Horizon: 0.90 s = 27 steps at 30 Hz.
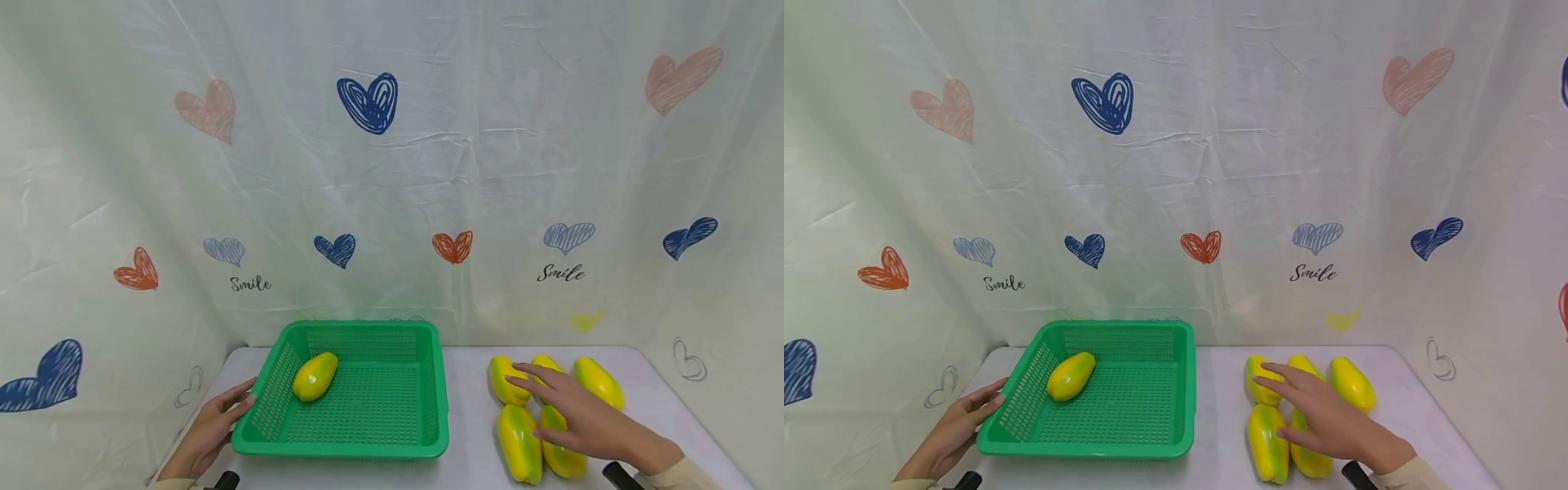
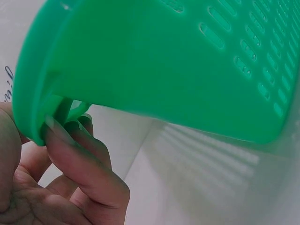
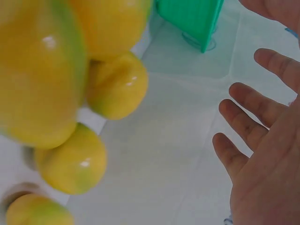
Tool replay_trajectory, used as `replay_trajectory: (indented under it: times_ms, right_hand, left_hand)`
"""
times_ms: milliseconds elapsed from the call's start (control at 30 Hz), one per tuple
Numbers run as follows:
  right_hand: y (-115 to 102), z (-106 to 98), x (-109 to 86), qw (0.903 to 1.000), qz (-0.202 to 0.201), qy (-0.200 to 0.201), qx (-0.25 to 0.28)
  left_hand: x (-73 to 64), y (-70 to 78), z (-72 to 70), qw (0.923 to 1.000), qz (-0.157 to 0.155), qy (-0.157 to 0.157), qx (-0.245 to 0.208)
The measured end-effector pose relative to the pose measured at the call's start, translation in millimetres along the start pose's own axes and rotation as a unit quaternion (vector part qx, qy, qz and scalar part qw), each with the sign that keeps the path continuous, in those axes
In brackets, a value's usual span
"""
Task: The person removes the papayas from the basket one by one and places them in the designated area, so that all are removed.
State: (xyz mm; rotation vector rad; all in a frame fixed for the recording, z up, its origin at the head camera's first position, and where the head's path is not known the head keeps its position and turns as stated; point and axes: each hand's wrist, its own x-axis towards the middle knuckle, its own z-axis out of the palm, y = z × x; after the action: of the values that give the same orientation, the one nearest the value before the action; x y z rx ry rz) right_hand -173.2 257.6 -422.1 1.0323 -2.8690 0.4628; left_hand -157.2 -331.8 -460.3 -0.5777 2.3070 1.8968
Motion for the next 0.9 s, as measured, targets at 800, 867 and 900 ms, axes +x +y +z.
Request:
replay_trajectory:
  times_ms: [800,867,900]
  right_hand:
    - [-61,5,93.9,0.976,-0.212,0.038,-0.034]
    - [-66,9,102.4,0.9767,-0.21,0.027,-0.035]
    - [-68,10,106.5,0.9771,-0.209,0.021,-0.034]
  left_hand:
    - [-1.1,-0.5,-1.3,0.9998,-0.017,0.001,-0.008]
    - [-0.7,-0.2,-0.4,0.9999,-0.014,-0.003,-0.009]
    - [-0.2,-0.4,0.1,0.9998,-0.015,-0.002,-0.009]
